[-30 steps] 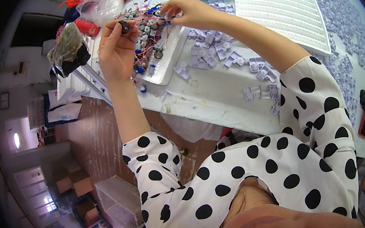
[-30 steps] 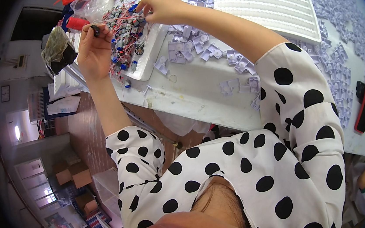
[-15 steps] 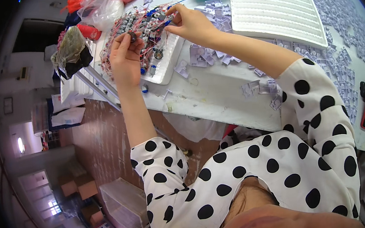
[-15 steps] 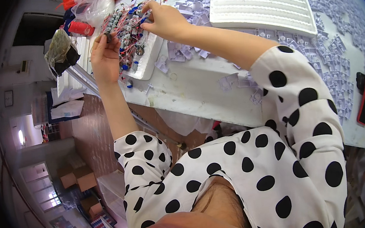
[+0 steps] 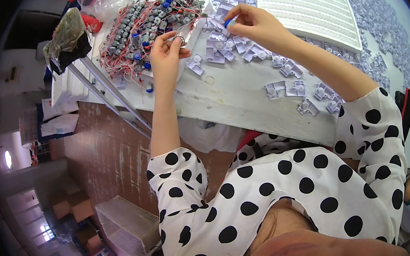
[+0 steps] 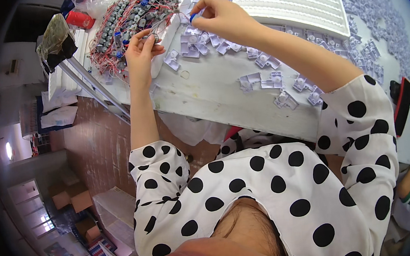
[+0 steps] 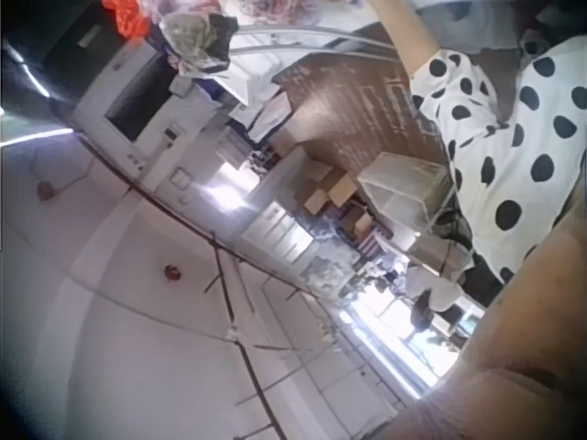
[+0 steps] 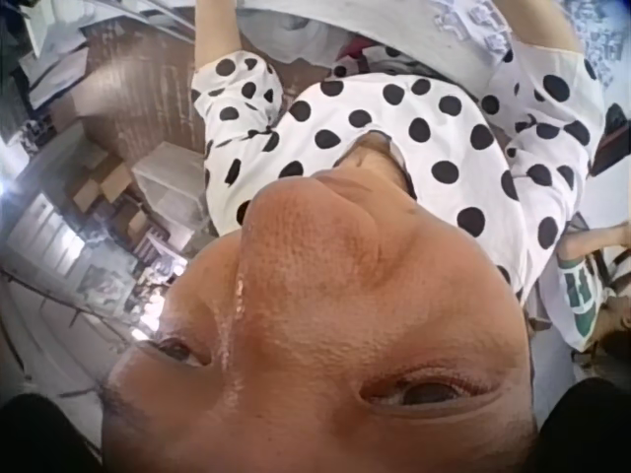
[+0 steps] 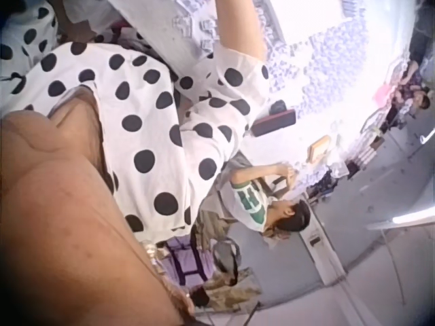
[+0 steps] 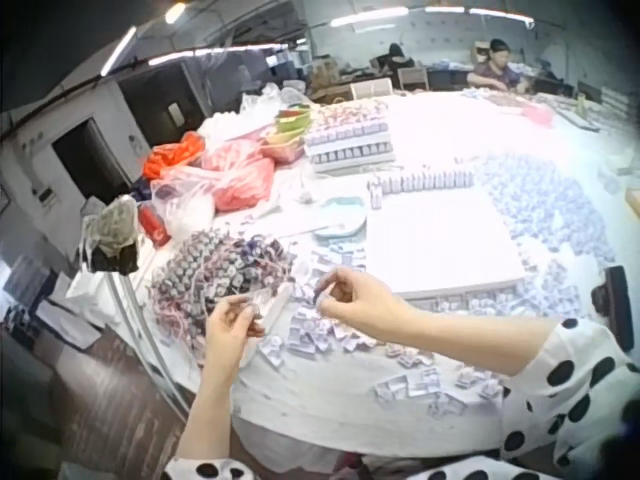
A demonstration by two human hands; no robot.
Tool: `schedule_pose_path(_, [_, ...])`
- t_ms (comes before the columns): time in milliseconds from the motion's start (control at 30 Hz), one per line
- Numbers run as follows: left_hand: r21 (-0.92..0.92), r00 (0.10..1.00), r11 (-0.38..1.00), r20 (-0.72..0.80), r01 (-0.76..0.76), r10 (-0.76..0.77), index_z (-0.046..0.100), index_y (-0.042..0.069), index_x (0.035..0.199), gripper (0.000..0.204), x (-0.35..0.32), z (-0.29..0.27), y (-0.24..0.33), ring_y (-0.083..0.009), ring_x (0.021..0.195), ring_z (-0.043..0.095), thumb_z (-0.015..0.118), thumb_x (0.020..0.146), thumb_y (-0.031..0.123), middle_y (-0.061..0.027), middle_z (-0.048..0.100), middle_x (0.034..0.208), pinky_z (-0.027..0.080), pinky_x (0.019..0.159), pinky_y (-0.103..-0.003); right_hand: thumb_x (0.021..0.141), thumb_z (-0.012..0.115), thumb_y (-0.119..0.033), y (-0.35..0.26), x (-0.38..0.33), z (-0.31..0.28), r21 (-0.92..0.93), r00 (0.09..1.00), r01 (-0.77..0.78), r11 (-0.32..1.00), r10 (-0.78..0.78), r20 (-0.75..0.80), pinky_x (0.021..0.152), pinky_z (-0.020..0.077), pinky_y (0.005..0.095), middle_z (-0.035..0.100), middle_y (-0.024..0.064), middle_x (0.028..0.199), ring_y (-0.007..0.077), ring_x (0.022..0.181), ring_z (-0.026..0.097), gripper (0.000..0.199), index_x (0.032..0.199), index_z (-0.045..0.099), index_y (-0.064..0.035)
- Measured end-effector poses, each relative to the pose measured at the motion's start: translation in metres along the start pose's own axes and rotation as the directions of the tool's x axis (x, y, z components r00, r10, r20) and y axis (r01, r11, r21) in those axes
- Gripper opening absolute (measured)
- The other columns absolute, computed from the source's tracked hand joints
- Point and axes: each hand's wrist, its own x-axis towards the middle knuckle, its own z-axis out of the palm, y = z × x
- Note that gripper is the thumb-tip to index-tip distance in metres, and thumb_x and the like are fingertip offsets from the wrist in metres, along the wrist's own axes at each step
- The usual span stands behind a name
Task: Applying liquid with a brush and assembling small electronic components into plastic housings at a workshop table.
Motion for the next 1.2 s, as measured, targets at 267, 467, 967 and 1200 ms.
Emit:
schedule_pose_path(267, [0.226, 0.989, 0.974, 0.140, 0.022, -0.055, 0.067, 0.001, 0.109, 0.018, -0.007, 0.014, 0.019, -0.0144, 0.069, 0.067, 0.063, 0.094, 0.010, -0.0081, 0.067, 0.085, 0.056, 0.060, -0.028, 0.093, 0.062, -0.022, 0.015, -0.004, -0.011, 0.105, 0.993, 0.113, 0.988, -0.109, -0.035, 0.082, 0.0441, 0.0231, 0.057, -0.0008, 0.090, 0.0070, 0.089, 0.055, 0.027, 0.114, 0.060, -0.0040])
schedule_pose_path(467, [0.793, 0.872, 0.438, 0.225, -0.424, 0.436, 0.071, 0.011, 0.113, 0.024, 0.009, 0.030, 0.031, -0.0208, 0.078, 0.065, 0.069, 0.089, 0.014, -0.0076, 0.068, 0.090, 0.053, 0.071, -0.031, 0.093, 0.064, -0.026, 0.026, 0.011, -0.009, -0.187, 0.997, 0.043, 0.981, -0.053, -0.048, 0.069, 0.0401, 0.0236, 0.052, -0.0034, 0.073, 0.0063, 0.071, 0.049, 0.029, 0.114, 0.062, -0.0070])
schedule_pose_path(967, [0.143, 0.951, 0.948, 0.163, -0.285, 0.261, 0.074, -0.002, 0.100, 0.014, 0.075, 0.001, 0.035, -0.0085, 0.082, 0.065, 0.072, 0.087, 0.004, -0.0049, 0.073, 0.094, 0.053, 0.076, -0.023, 0.086, 0.062, -0.025, 0.024, 0.024, -0.019, -0.426, 0.984, 0.064, 0.903, -0.129, -0.126, 0.075, 0.0502, 0.0414, 0.068, 0.0164, 0.083, 0.0318, 0.081, 0.066, 0.033, 0.109, 0.061, -0.0015])
schedule_pose_path(1200, [-0.331, 0.981, 0.928, 0.036, -0.170, 0.192, 0.065, -0.002, 0.108, 0.019, 0.099, -0.021, 0.016, -0.0149, 0.085, 0.067, 0.068, 0.091, 0.005, -0.0085, 0.070, 0.099, 0.056, 0.075, -0.026, 0.084, 0.062, -0.029, 0.004, 0.015, -0.022, -0.526, 0.988, 0.033, 0.850, -0.108, -0.112, 0.077, 0.0507, 0.0426, 0.068, 0.0191, 0.085, 0.0336, 0.084, 0.067, 0.037, 0.107, 0.061, -0.0010])
